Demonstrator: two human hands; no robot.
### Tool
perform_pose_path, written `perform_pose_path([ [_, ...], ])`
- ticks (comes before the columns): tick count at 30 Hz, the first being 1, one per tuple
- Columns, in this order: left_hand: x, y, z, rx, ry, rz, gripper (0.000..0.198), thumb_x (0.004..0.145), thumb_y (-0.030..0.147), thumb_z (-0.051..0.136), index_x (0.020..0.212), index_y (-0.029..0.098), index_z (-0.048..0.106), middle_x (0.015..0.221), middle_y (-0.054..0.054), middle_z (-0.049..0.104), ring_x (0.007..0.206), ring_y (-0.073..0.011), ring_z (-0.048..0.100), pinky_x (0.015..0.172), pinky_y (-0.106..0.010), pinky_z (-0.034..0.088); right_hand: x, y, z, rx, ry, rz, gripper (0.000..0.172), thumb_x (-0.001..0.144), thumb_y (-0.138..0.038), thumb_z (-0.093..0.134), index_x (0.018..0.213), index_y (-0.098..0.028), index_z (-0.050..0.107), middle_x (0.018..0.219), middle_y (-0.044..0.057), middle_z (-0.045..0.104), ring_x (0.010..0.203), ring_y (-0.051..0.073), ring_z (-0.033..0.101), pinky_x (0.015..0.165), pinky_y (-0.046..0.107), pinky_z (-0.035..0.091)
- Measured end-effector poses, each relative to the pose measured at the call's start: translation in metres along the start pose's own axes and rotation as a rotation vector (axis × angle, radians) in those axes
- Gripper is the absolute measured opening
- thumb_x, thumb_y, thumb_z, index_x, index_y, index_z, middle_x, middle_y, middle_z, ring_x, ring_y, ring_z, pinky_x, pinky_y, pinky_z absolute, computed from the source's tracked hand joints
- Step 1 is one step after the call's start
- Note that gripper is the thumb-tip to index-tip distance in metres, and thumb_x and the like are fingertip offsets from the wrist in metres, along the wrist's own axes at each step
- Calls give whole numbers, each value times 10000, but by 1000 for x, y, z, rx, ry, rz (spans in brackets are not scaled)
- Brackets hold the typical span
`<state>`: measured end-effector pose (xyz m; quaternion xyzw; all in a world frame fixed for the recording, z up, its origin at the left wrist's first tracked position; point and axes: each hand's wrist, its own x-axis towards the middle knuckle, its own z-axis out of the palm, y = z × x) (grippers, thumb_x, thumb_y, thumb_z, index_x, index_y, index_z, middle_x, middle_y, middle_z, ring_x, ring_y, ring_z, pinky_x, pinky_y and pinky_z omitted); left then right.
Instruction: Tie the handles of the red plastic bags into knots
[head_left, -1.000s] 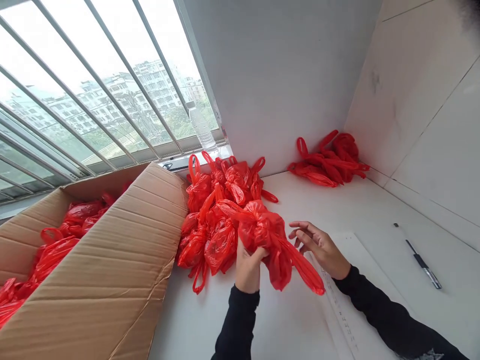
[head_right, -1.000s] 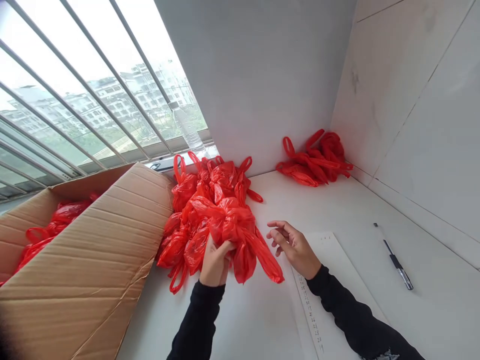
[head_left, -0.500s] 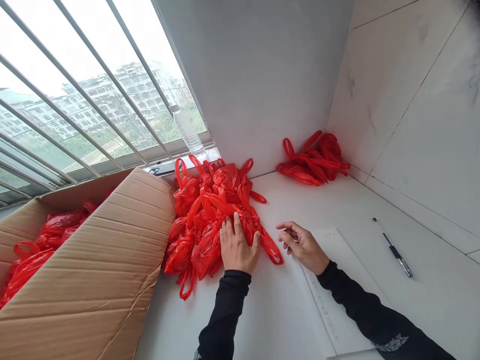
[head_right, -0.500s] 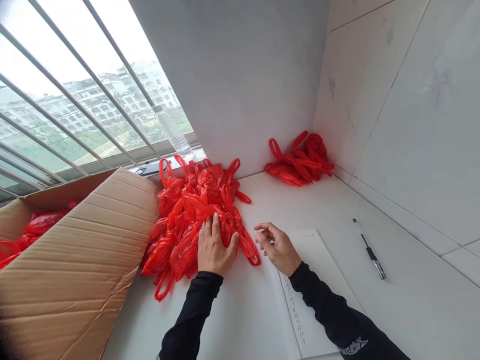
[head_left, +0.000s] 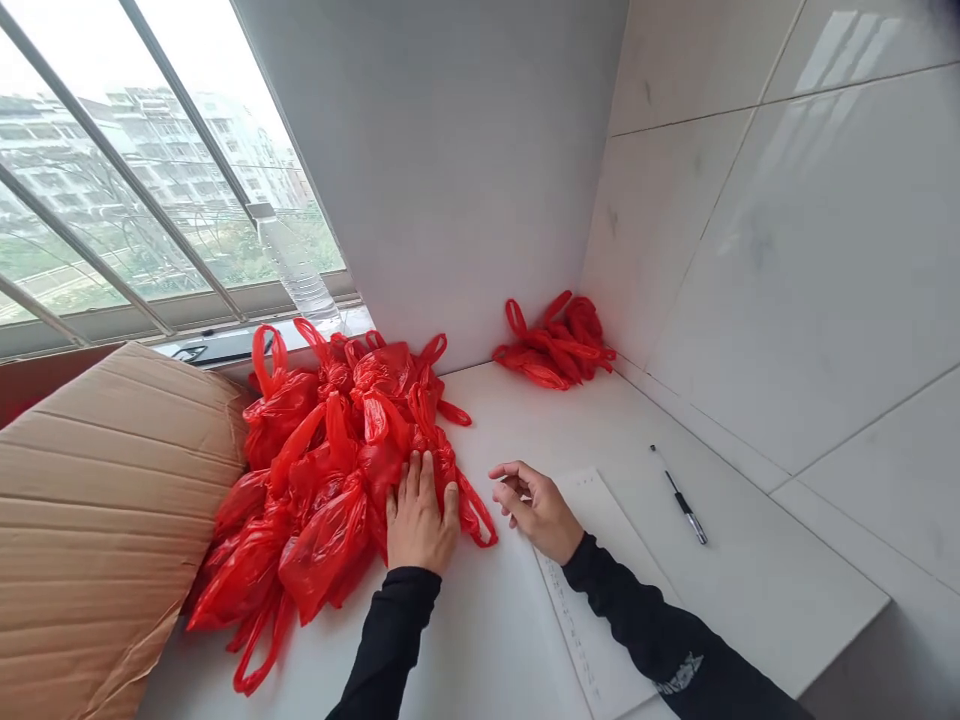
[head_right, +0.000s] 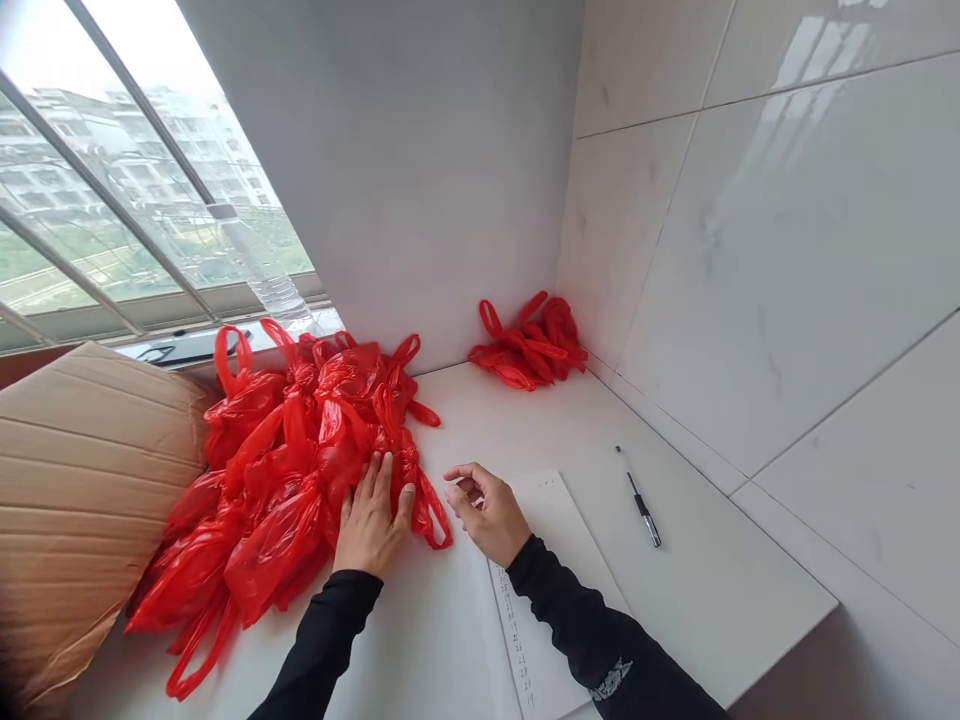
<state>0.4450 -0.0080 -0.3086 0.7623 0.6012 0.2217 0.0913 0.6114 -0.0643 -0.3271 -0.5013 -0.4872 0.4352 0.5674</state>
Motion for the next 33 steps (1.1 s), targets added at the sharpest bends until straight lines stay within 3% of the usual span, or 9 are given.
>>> perform_pose_path([
  [2,-2,3,-4,-93,73,14,597,967,398,404,1507,149,363,1572,-158,380,1480,-321,286,1196,-599,170,5,-2,-6,-48,88,-29,287,884,-446,584,1056,-222,636,907,43,631,775,175,599,567,272,543],
  [6,-36,21,-7,-314,349,239,469,956,274,484,1423,244,469,1436,-101,555,1423,-278,396,1197,-533,241,34,-7,-37,-217,397,-104,314,847,-415,591,1083,-209,569,1046,89,630,879,204,618,687,335,583],
  [9,-67,30,6,-511,343,312,419,943,170,498,1348,273,525,1301,-83,632,1281,-250,536,1078,-452,434,73,-16,-68,-319,525,-129,475,836,-382,576,1254,-188,463,1218,148,571,1037,238,588,846,404,556],
  [14,-79,29,29,-687,286,367,353,939,91,470,1234,246,583,1139,-73,686,1092,-217,638,928,-380,523,138,-29,-103,-583,465,-158,622,829,-367,631,1380,-148,443,1449,185,478,1366,305,402,1129,488,322],
  [18,-75,24,30,-763,267,290,339,941,114,485,1242,232,586,1052,-63,696,975,-195,671,866,-350,536,164,-21,-109,-757,384,-72,675,777,-318,709,1368,-80,487,1366,217,559,1343,356,438,1109,471,310],
  [21,-75,24,29,-819,234,183,354,945,157,492,1285,229,559,977,-51,697,868,-186,686,783,-330,545,166,-9,-105,-811,368,-1,554,832,-353,656,1283,-48,556,1196,202,652,1204,311,568,1024,417,378],
  [26,-77,26,29,-964,165,85,327,941,188,491,1257,226,565,890,-32,691,818,-181,680,793,-342,527,152,-8,-95,-735,353,-19,234,767,-322,708,945,-170,701,986,125,725,1076,321,623,1003,465,416],
  [30,-76,24,29,-1200,54,-8,282,936,249,518,1202,226,607,887,-40,702,880,-198,680,877,-385,523,122,-31,-86,-549,292,-71,359,863,-468,528,1014,-181,682,987,96,731,999,276,664,895,418,506],
  [33,-69,22,27,-1469,-109,-154,385,897,366,610,1250,212,606,1053,-99,721,1027,-243,676,945,-424,514,85,-49,-69,-408,200,-75,442,878,-533,492,1117,-203,661,993,83,738,928,252,698,792,367,546],
])
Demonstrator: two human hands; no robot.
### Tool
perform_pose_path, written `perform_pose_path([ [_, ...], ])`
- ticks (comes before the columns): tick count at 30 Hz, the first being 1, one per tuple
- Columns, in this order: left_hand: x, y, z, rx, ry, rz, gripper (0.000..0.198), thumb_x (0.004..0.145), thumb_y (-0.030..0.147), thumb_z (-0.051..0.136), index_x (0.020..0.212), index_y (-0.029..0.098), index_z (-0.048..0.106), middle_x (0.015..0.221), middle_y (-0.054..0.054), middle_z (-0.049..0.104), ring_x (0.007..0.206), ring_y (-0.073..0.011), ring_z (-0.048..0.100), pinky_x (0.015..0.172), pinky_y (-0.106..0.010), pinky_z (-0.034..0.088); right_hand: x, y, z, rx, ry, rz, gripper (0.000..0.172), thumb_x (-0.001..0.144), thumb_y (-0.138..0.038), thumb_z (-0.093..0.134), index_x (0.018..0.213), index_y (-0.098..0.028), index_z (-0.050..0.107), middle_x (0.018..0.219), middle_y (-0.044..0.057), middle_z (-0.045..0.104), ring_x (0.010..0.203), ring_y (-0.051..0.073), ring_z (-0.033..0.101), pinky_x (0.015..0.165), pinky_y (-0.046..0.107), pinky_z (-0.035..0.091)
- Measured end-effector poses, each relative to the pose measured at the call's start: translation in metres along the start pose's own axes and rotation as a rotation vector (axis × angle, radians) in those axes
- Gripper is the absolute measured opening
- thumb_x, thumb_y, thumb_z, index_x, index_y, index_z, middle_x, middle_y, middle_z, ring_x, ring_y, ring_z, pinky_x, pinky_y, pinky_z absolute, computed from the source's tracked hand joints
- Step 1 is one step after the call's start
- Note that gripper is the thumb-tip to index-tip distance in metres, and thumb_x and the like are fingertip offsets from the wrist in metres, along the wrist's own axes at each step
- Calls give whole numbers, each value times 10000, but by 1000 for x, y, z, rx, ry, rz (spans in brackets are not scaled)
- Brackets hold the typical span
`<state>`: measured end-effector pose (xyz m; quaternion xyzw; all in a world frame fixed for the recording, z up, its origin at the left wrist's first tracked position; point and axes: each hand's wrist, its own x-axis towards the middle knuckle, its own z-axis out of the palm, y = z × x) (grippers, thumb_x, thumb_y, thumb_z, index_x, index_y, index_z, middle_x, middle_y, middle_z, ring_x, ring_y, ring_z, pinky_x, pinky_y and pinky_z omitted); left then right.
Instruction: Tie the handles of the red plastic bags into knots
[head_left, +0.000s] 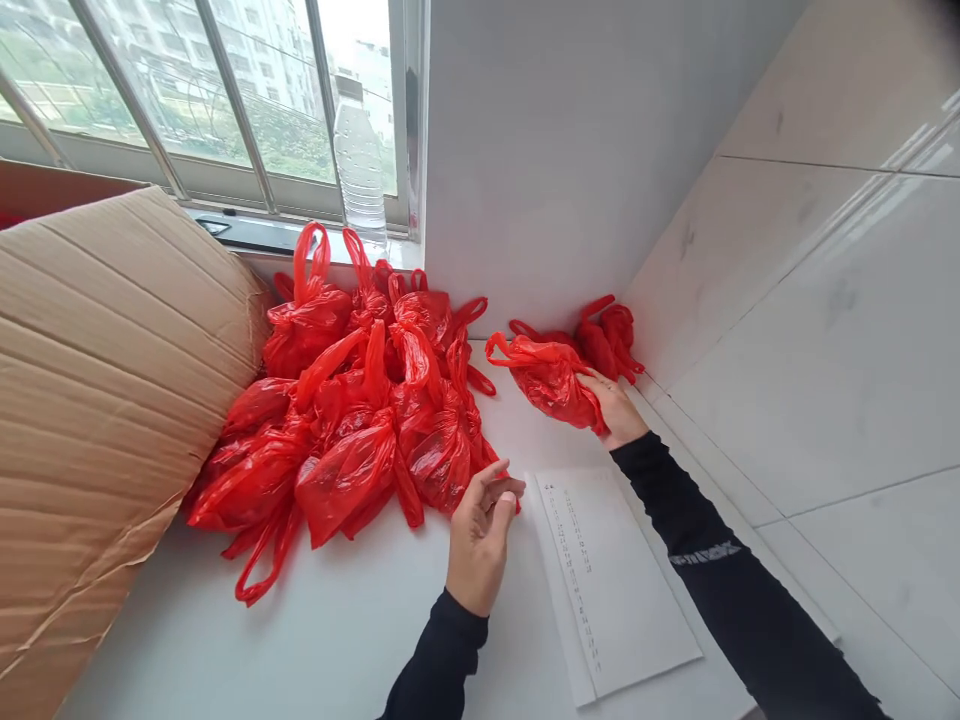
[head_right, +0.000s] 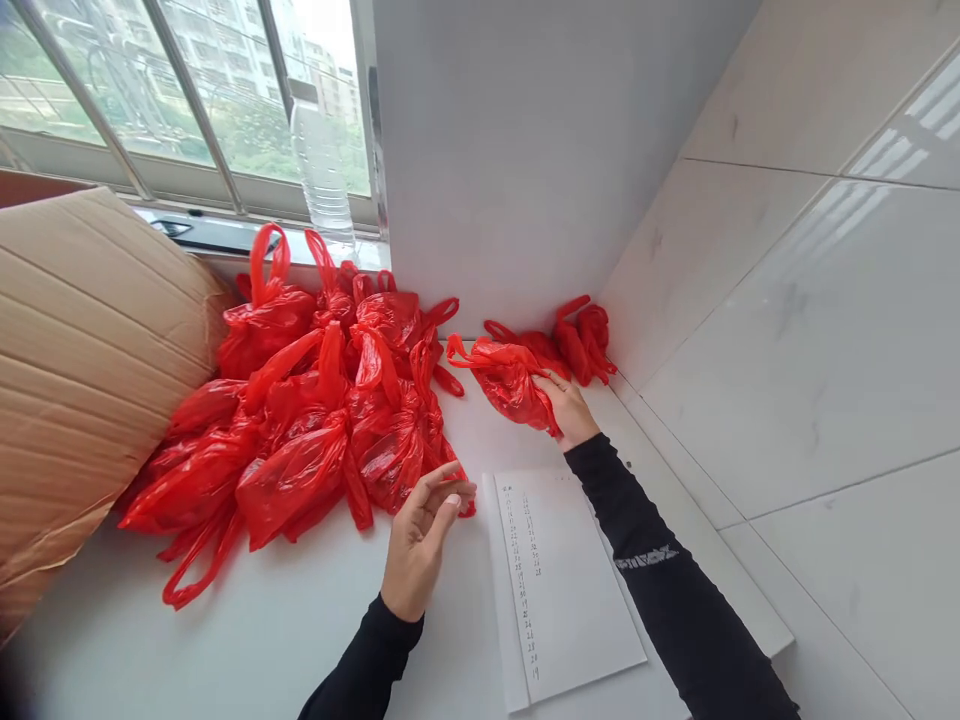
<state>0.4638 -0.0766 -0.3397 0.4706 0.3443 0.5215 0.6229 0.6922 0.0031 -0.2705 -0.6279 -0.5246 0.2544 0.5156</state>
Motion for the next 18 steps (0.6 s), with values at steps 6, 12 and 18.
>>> perform_pose_path([
  [6,10,11,-2,-517,18,-159,591,827,468,696,1351,239,547,1361,-132,611,1231,-300,600,1011,-472,502,-73,-17,34,469,-385,208,398,875,-590,563,998,-237,700,953,57,752,908,258,705,788,374,562],
  [12,9,12,-3,-464,165,-119,598,739,339,809,1277,212,579,1330,-109,643,1249,-287,591,985,-398,530,-89,3,56,584,-250,245,443,891,-640,509,993,-234,653,1008,70,742,978,269,691,820,380,560],
  [18,13,6,-7,-298,257,-89,514,693,360,842,1131,160,661,1214,-121,708,1156,-275,654,1053,-416,472,-98,-2,43,544,-412,137,633,796,-676,627,1287,-282,565,1139,73,700,1036,277,667,851,393,547],
])
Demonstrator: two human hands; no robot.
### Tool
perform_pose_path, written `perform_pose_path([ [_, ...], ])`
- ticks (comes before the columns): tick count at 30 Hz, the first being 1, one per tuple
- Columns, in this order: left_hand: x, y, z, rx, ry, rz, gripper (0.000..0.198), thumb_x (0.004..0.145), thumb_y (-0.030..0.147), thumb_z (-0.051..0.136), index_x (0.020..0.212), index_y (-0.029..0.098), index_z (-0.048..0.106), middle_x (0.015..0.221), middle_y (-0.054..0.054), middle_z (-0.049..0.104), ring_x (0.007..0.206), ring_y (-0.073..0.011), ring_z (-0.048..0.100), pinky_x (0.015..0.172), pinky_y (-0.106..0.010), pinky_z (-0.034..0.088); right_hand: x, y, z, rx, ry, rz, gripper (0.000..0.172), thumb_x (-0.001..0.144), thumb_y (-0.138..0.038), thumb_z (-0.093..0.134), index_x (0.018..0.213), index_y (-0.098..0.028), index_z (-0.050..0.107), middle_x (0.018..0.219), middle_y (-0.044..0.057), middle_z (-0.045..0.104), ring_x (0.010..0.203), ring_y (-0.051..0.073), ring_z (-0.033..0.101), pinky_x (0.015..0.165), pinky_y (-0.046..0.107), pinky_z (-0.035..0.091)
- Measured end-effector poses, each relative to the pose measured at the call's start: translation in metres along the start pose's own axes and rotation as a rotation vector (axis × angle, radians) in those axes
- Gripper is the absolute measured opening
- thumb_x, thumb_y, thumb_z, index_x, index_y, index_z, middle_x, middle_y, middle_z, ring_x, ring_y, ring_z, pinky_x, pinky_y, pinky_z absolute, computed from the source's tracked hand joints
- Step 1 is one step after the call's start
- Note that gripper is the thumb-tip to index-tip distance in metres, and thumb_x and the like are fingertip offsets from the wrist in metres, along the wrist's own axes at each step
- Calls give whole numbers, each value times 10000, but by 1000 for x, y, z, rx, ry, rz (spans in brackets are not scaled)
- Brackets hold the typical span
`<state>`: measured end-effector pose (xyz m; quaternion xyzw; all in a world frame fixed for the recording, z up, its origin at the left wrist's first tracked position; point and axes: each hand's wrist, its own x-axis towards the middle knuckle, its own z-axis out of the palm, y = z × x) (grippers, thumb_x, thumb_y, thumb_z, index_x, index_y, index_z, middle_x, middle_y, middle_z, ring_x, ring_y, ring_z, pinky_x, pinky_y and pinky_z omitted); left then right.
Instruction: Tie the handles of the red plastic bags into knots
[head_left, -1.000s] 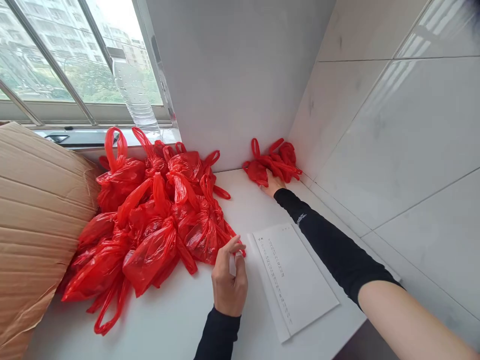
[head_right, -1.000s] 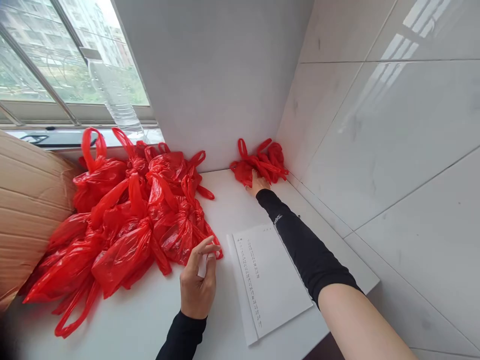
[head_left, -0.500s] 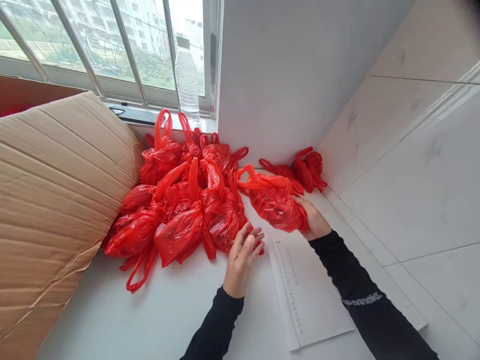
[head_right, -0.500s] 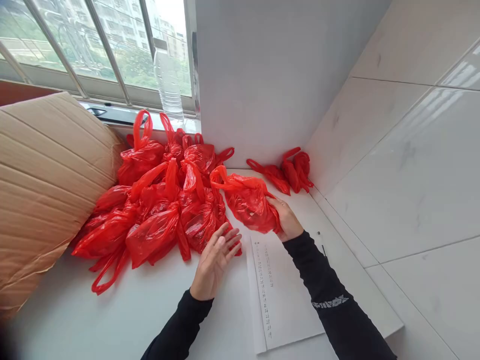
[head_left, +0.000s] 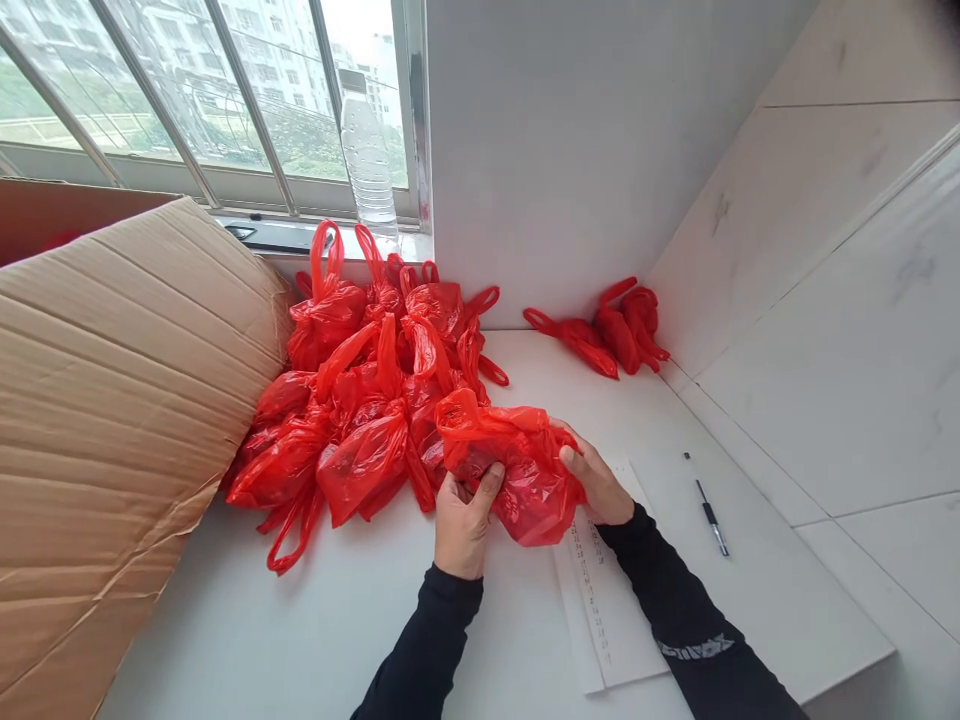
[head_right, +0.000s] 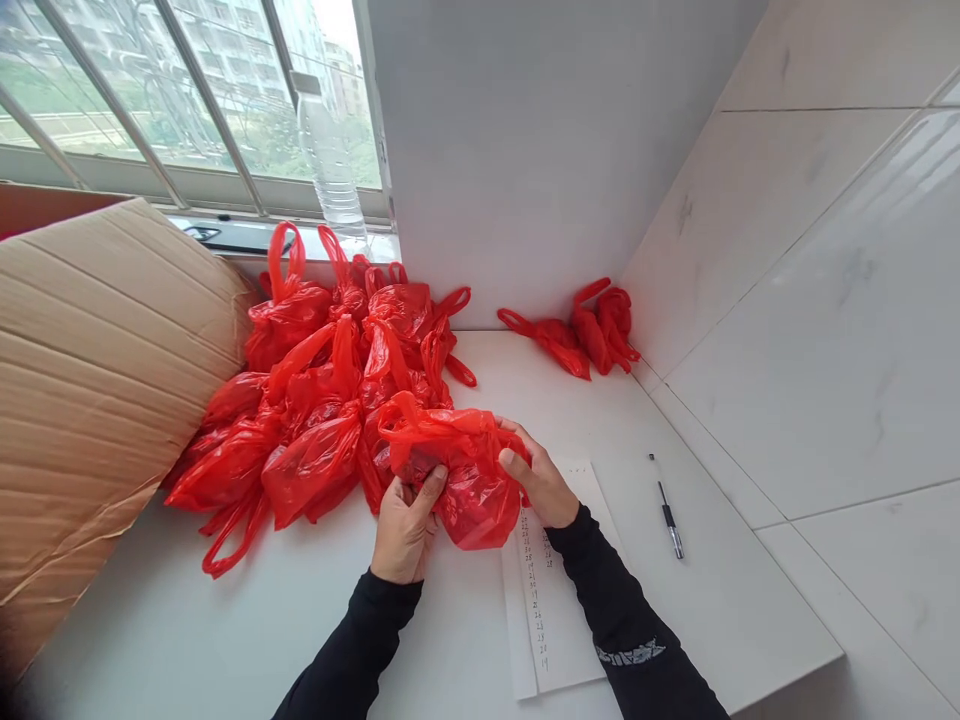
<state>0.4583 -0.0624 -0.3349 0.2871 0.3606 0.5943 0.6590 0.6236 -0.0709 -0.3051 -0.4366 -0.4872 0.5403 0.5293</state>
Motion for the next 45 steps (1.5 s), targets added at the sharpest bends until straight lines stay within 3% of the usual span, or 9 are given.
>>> perform_pose_path([
  [3,-1,2,1,-1,-26,-36,472,695,373,837,1078,144,684,1155,-123,730,1110,-283,674,1010,-414,501,-2,-2,-3,-33,8,20,471,778,-580,711,1118,-264,636,1025,48,710,941,257,676,852,381,539],
  [7,-6,5,4,-46,-42,-148,405,704,393,825,1009,162,692,969,-72,758,946,-257,718,808,-356,584,3,6,-6,5,135,31,323,817,-545,683,922,-242,646,872,23,692,799,220,659,776,347,537],
  [12,-8,0,1,-67,-76,-144,313,765,429,776,892,153,698,898,-60,744,877,-227,707,711,-301,577,4,11,-4,-1,155,42,337,853,-573,626,911,-242,639,822,15,676,746,201,638,730,322,525],
  [16,-7,-2,-1,-65,-64,-130,394,769,470,764,982,140,734,862,-62,739,848,-226,696,696,-308,574,1,7,0,-7,96,47,401,865,-615,582,1013,-249,650,909,32,707,828,227,668,784,343,534],
  [24,-9,-5,-3,-27,-68,-100,397,811,515,707,989,162,751,878,-58,737,885,-226,677,732,-308,560,-1,11,-1,143,45,24,293,870,-485,659,1037,-245,636,913,21,704,769,189,660,739,309,527],
  [30,-8,-7,-3,12,-88,-44,396,817,456,724,1098,177,733,1001,-72,742,986,-246,666,873,-351,526,-1,15,-4,246,33,-12,218,888,-403,665,1037,-247,634,908,10,697,753,169,644,713,282,519],
  [35,-5,-4,-4,33,-68,-4,333,742,368,809,1022,199,740,1042,-51,749,1056,-237,652,998,-361,466,-2,12,-3,234,-14,-26,279,873,-398,682,1108,-261,619,985,25,699,830,200,662,763,318,532],
  [39,-5,-2,-4,23,-66,8,397,683,324,853,1037,189,732,1085,-69,748,1065,-258,659,997,-394,481,-3,11,-2,196,-78,-27,384,841,-408,716,1179,-267,599,1059,39,692,902,218,666,819,345,529],
  [45,-5,-4,-8,55,-68,-10,330,726,336,826,1002,172,749,1026,-78,767,1027,-264,679,971,-396,493,-3,14,0,183,-80,-17,244,881,-398,676,1059,-233,650,967,34,695,829,196,654,763,319,530],
])
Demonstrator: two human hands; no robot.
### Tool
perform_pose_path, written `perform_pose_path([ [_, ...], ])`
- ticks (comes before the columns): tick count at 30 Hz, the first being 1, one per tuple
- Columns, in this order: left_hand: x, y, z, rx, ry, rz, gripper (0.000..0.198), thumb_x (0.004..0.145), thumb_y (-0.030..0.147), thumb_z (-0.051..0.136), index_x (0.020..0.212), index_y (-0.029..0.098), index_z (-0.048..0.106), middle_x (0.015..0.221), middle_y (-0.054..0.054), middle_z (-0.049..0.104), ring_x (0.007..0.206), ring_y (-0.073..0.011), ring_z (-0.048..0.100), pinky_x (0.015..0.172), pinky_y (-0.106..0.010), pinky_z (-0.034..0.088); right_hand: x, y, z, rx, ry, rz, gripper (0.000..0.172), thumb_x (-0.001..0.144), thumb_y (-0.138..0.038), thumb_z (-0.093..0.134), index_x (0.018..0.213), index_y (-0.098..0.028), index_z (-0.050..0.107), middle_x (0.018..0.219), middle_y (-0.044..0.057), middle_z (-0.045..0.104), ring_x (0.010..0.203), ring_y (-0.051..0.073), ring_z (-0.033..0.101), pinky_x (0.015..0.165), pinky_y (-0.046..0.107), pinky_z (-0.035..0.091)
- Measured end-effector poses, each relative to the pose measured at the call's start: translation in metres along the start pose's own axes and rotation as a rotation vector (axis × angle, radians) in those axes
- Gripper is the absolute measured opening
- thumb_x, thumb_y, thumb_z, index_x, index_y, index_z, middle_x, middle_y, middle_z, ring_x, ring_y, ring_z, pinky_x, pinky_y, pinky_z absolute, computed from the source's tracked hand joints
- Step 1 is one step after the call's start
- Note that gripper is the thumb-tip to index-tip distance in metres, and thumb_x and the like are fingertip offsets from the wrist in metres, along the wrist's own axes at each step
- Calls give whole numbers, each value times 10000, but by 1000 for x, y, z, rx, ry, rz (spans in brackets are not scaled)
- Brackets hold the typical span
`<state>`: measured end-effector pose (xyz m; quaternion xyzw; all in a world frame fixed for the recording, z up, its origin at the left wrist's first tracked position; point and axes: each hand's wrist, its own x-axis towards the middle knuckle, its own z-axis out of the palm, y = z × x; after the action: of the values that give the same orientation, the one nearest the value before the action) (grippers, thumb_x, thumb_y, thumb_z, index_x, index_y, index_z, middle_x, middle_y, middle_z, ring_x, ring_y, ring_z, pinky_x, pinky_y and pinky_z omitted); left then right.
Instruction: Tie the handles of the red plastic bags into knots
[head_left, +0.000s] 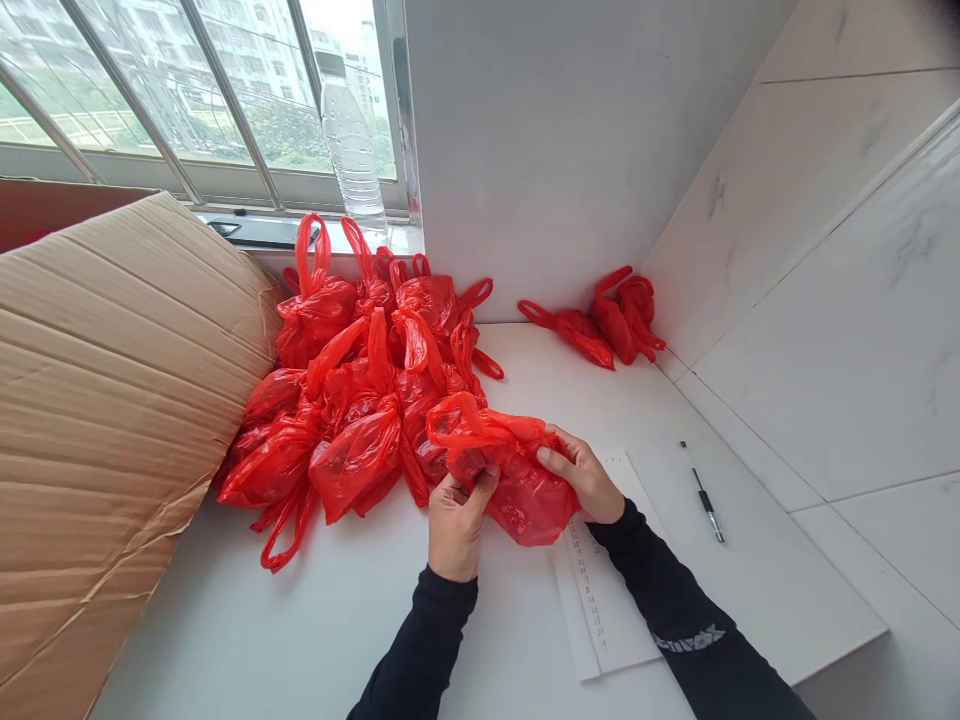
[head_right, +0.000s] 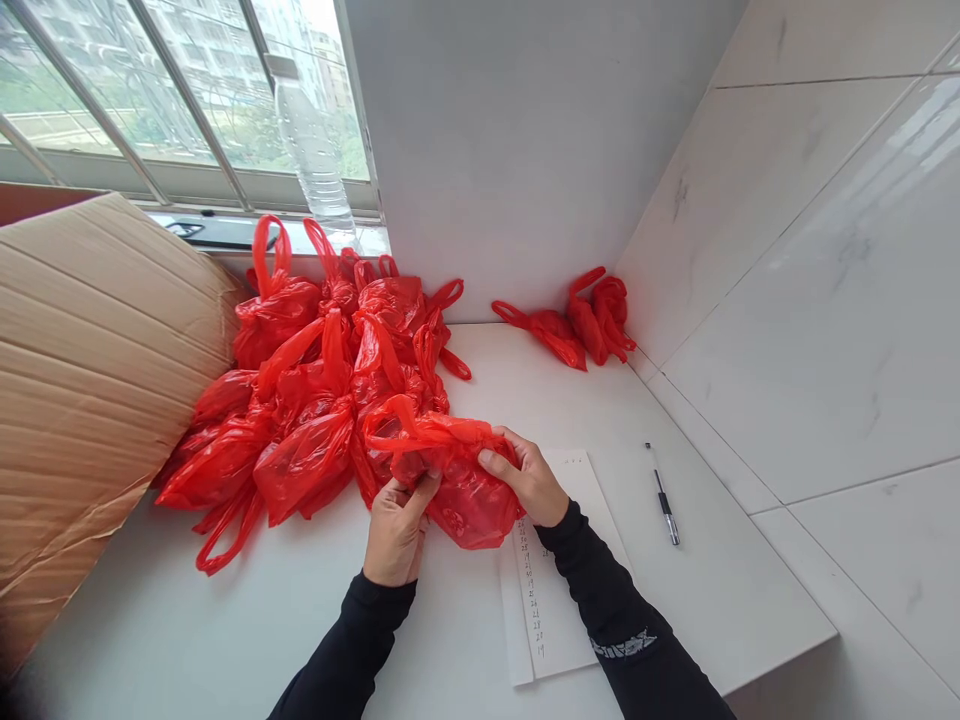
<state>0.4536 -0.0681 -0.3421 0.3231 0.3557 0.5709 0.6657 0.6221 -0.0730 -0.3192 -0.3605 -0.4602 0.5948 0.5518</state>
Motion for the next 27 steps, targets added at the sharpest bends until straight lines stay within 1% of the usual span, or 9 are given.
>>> perform_pose_path([
  [4,0,-2,-2,30,17,-4,302,775,380,785,984,165,752,999,-84,770,1077,-271,666,996,-402,480,0,2,1,12,30,7,194,894,-385,669,1018,-236,654,908,14,692,784,176,647,725,288,523],
  [8,-2,3,2,14,24,-34,348,741,397,808,987,159,745,1010,-93,768,1061,-280,673,1000,-424,482,0,0,1,33,27,5,155,909,-366,657,988,-233,658,872,6,686,758,162,634,710,271,512],
  [12,-4,10,5,-12,-28,-78,374,698,346,841,1001,151,740,1065,-108,758,1075,-290,670,1010,-427,477,0,-1,1,25,-18,17,187,913,-365,652,1040,-229,664,905,18,688,781,170,639,731,286,513],
  [16,-1,9,3,-29,-21,-43,335,701,315,840,980,162,736,1054,-91,763,1093,-284,665,1029,-411,460,-1,-2,2,-24,-28,6,212,915,-382,643,1052,-221,654,938,30,688,794,171,635,745,296,509],
  [19,1,5,1,-33,-3,-19,354,739,331,814,1036,165,716,1071,-90,759,1117,-284,657,1033,-409,457,-3,-6,3,-45,-100,14,324,872,-389,697,1142,-235,606,984,34,687,813,180,642,774,323,519],
  [21,0,5,2,-41,19,-28,371,756,356,799,1054,157,703,1063,-96,759,1124,-290,657,1026,-409,465,-4,-8,5,-62,-161,27,433,823,-359,754,1197,-244,568,1031,38,684,860,194,654,819,346,525],
  [22,0,6,2,-50,30,-34,372,756,362,798,1049,154,699,1056,-98,760,1125,-292,658,1019,-405,472,-4,-9,6,-72,-173,29,454,809,-342,769,1202,-244,562,1048,40,683,882,199,658,842,356,526],
  [24,-3,10,5,-85,28,-61,371,756,356,796,1050,156,691,1061,-96,756,1124,-289,660,998,-390,491,-4,-10,7,-85,-150,17,427,812,-334,764,1179,-235,569,1059,46,686,903,205,666,860,364,529],
  [27,-7,17,9,-170,-32,-118,403,765,322,781,1122,183,656,1093,-83,744,1082,-269,681,933,-376,538,-2,-7,6,-85,-50,-34,395,827,-359,740,1166,-232,582,1061,54,693,908,213,671,849,368,540],
])
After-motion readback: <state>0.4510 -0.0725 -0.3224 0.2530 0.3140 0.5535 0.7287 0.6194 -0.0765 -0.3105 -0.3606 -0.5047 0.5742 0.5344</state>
